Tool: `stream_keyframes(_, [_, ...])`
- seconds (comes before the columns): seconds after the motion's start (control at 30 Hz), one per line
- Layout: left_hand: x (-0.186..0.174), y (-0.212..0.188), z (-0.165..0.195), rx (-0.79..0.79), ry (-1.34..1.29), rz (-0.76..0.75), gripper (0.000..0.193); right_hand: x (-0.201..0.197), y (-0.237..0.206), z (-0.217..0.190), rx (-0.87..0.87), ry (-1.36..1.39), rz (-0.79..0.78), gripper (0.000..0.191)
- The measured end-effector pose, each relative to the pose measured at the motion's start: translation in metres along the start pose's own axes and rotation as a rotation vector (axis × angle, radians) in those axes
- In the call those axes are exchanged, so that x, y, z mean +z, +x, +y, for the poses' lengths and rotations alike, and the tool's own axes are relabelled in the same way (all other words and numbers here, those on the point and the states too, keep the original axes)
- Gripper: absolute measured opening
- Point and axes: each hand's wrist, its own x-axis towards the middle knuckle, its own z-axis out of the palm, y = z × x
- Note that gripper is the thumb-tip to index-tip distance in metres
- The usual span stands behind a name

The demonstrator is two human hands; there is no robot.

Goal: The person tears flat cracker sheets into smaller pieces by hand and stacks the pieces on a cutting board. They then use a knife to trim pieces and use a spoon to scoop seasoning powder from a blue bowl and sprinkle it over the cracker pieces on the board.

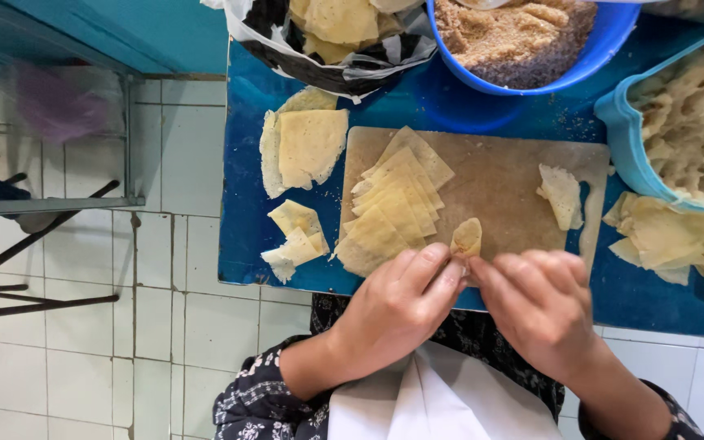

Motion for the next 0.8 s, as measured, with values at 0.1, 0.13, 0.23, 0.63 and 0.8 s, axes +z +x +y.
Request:
stream_keyframes(0.1, [-0.006, 0.004, -0.002, 0.058, 0.104, -0.033, 0.032, 0.011, -0.001, -0.001, 0.214, 0.145, 0.045, 0.02])
stream_keyframes(0.13, [-0.009, 0.005, -0.003, 0.078, 0.13, -0.041, 0.032, 0.013, 0.0, -0.002, 0.291, 0.196, 0.048, 0.018])
stream_keyframes(0.23, [-0.01, 0.011, -0.005, 0.08, 0.112, -0.05, 0.029, 0.011, 0.002, -0.002, 0.289, 0.2, 0.035, 0.018])
stream_keyframes(0.63, [-0.003, 0.033, -0.018, -0.128, -0.094, -0.151, 0.013, 0.006, 0.01, 0.003, 0.253, 0.287, -0.036, 0.022])
stream_keyframes(0.8, [-0.011, 0.031, -0.024, -0.089, -0.116, -0.148, 0.009, 0.001, 0.011, 0.0, 0.014, 0.067, -0.042, 0.025])
